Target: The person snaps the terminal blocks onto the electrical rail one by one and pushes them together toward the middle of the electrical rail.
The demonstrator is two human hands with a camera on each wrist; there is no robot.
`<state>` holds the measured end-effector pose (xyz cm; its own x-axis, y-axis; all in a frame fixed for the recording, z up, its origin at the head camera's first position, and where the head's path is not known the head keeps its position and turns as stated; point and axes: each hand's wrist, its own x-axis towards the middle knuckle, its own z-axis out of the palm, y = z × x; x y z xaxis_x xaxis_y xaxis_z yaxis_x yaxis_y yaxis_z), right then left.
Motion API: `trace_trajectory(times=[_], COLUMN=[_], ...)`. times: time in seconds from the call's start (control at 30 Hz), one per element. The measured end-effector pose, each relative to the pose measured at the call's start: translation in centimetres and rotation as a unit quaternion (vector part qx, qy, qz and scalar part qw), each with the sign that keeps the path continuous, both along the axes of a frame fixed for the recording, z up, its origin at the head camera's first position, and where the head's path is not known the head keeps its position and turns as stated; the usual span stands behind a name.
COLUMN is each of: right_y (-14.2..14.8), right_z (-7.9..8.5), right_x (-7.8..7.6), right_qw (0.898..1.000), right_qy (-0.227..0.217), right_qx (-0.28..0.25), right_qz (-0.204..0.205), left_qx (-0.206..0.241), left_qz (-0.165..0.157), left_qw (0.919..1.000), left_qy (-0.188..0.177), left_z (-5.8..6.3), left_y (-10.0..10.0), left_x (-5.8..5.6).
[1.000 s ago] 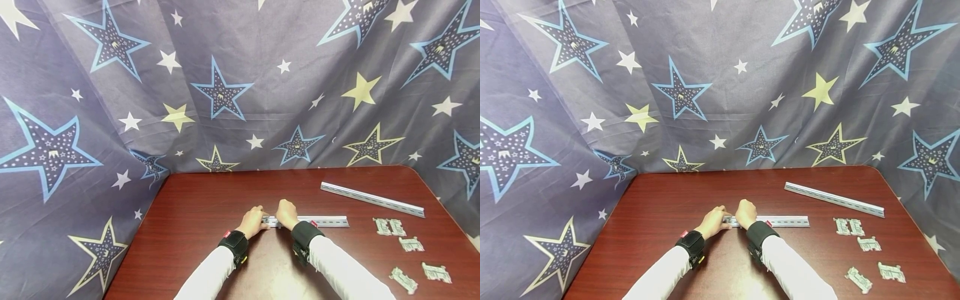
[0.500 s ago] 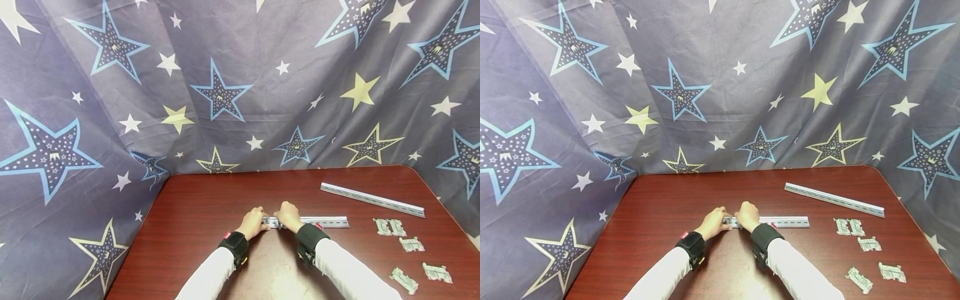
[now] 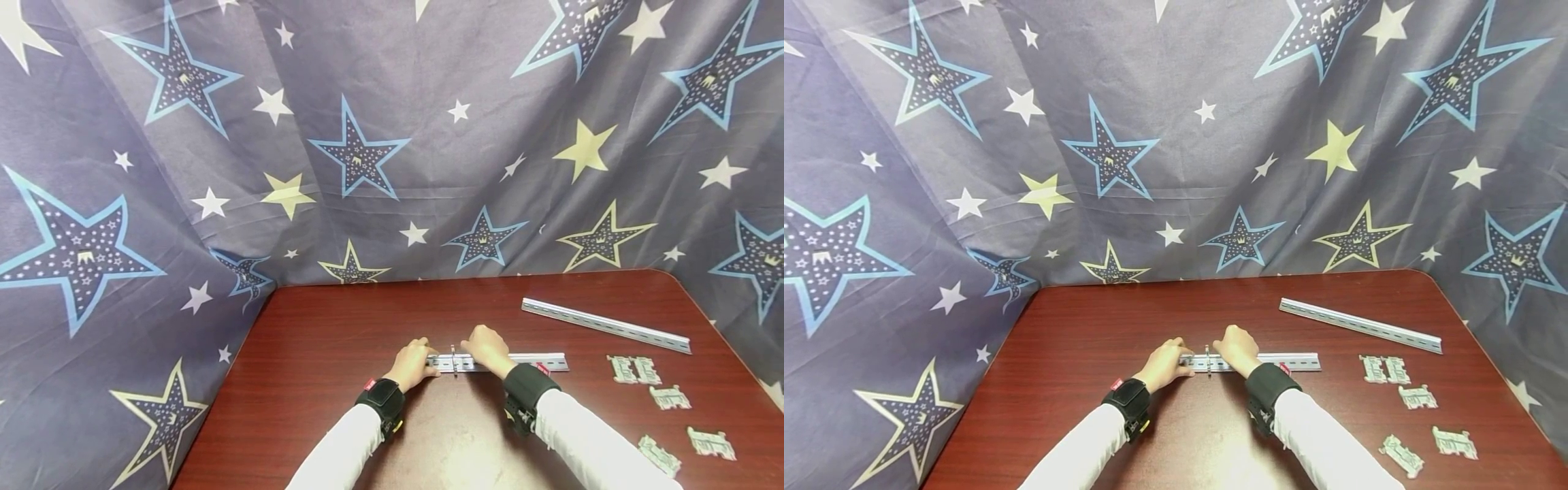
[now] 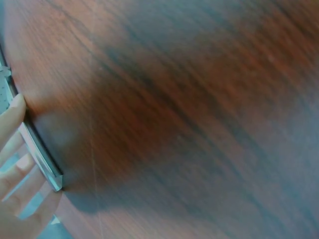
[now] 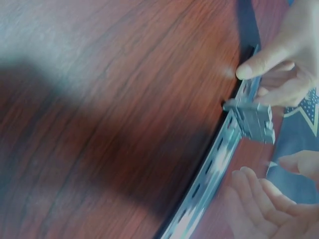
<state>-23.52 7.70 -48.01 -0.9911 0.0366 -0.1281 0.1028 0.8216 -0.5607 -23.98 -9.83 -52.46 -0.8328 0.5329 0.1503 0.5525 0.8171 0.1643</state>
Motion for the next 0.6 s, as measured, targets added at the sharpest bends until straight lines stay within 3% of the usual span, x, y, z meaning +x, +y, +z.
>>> trace_trajectory(times=[0.27, 0.6], right_y=[2.8, 8.0], right_z=[1.1, 1.6], right_x=[0.3, 0.6], right_qw=[1.000, 1.000], right_qy=[0.018, 0.019], right_qx=[-0.023, -0.006], right_qz=[0.004, -0.005], left_qx=[0.002, 0.001], left_qz=[0.004, 0.008], left_qw=[1.0000, 1.0000], left_qy=[-0.007, 0.001], left_z=[0.1, -0.2], left_y=[0.0, 0.1], left_x=[0.0, -0.1])
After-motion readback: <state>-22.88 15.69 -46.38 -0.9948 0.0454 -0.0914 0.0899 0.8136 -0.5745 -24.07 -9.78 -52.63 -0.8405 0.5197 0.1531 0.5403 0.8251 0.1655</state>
